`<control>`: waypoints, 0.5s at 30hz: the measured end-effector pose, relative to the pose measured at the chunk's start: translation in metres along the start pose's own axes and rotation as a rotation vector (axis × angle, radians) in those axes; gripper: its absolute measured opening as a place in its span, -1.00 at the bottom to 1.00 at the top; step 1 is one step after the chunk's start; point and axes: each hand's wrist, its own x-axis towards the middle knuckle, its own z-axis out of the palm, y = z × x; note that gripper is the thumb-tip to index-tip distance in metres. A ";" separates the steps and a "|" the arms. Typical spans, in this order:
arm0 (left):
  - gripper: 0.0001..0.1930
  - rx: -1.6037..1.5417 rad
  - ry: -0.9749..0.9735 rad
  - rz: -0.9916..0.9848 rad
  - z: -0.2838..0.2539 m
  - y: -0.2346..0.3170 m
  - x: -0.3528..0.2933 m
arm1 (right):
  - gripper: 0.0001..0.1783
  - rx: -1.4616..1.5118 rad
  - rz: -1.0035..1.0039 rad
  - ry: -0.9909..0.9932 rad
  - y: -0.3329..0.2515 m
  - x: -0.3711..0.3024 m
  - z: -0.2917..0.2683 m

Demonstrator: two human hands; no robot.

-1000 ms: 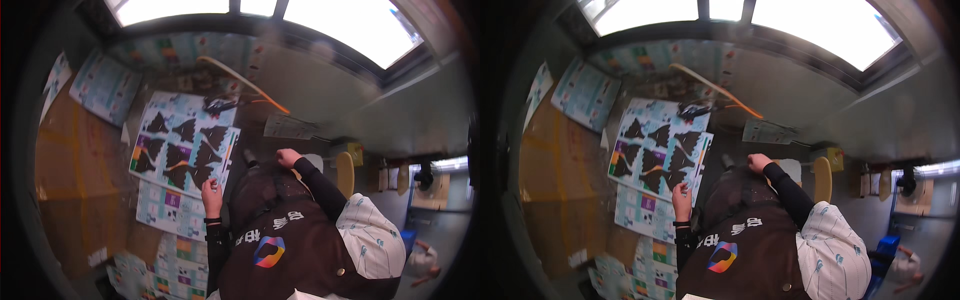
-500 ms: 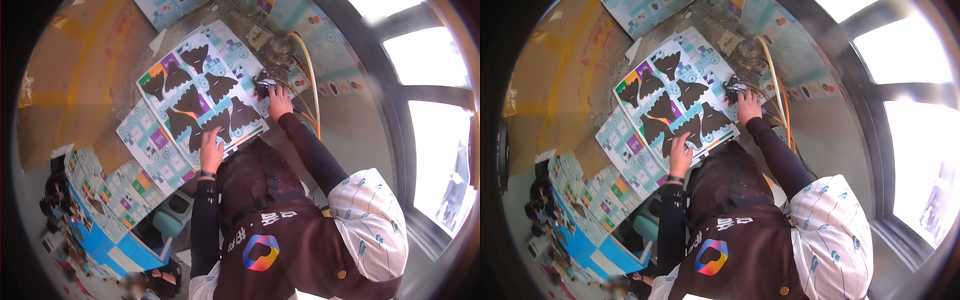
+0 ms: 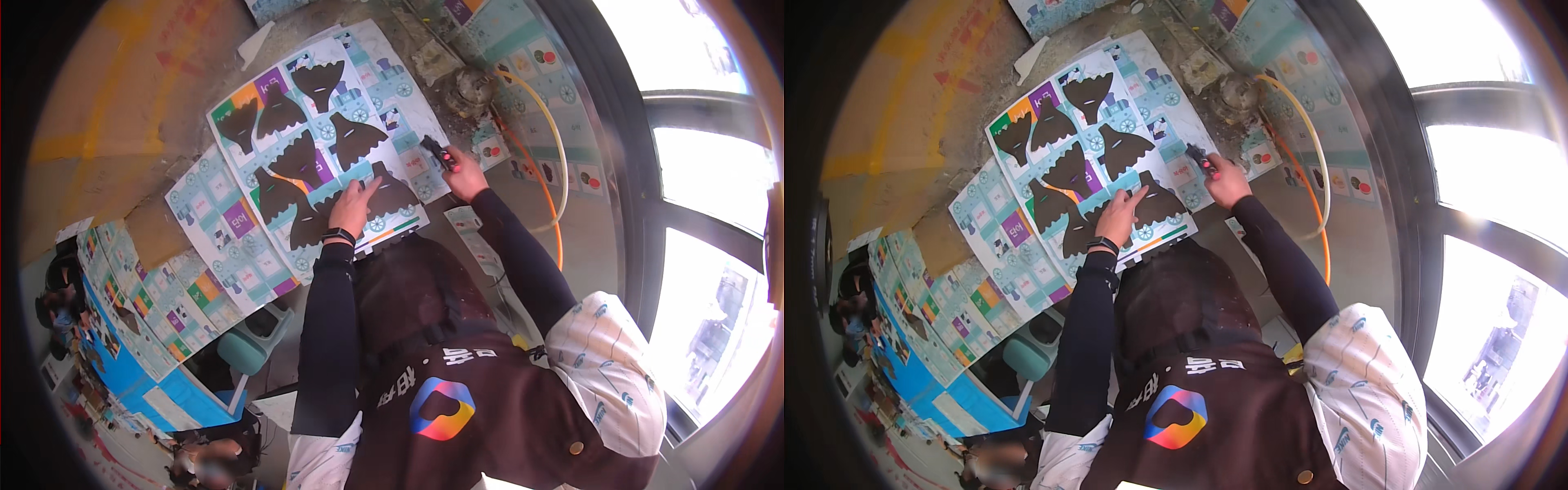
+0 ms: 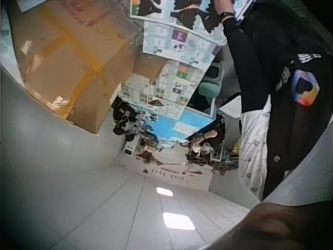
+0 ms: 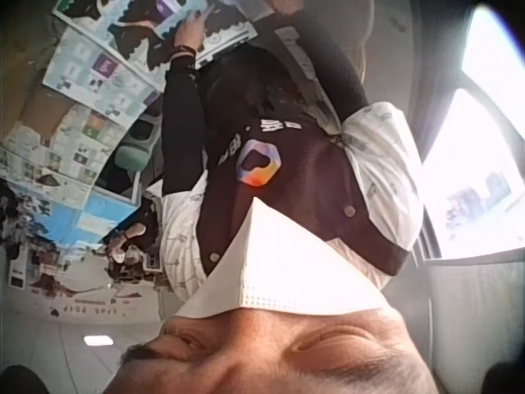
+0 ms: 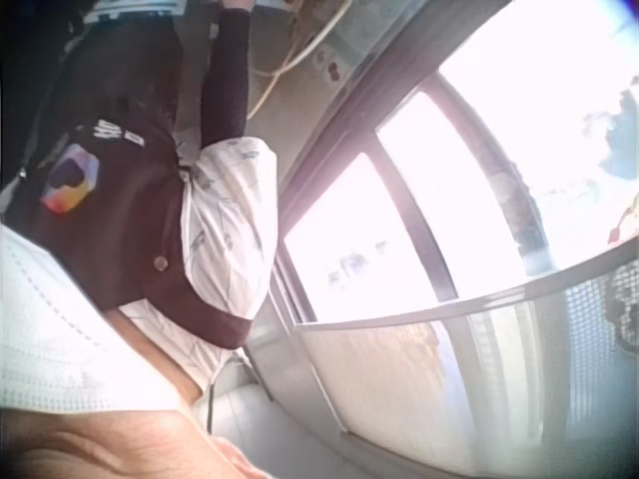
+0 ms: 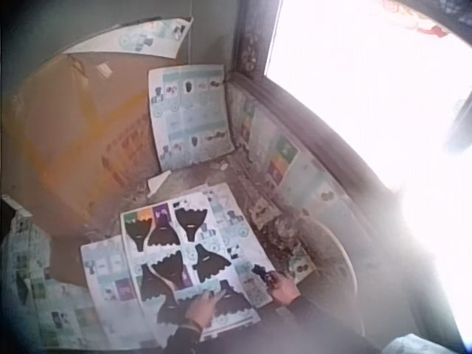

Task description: Applying glue to shoe components and organizing them for production.

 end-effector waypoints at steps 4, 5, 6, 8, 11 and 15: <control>-0.22 -0.080 0.024 0.024 0.000 -0.003 0.002 | -0.66 0.587 0.343 -0.405 -0.025 -0.035 -0.012; -0.25 -0.112 0.012 0.018 -0.001 -0.003 0.002 | -0.68 0.566 0.352 -0.435 -0.033 -0.042 -0.010; -0.25 -0.118 0.004 0.018 -0.003 -0.003 0.002 | -0.65 0.571 0.352 -0.419 -0.041 -0.048 -0.006; -0.25 -0.130 0.022 0.025 -0.004 -0.004 0.002 | -0.64 0.442 0.316 -0.398 -0.054 -0.052 0.003; -0.20 -0.129 0.024 0.028 -0.004 -0.007 0.003 | -0.62 0.265 0.214 -0.391 -0.066 -0.051 0.013; -0.15 -0.080 0.030 0.012 0.002 -0.008 0.006 | -0.64 0.261 0.320 -0.333 -0.072 -0.047 0.021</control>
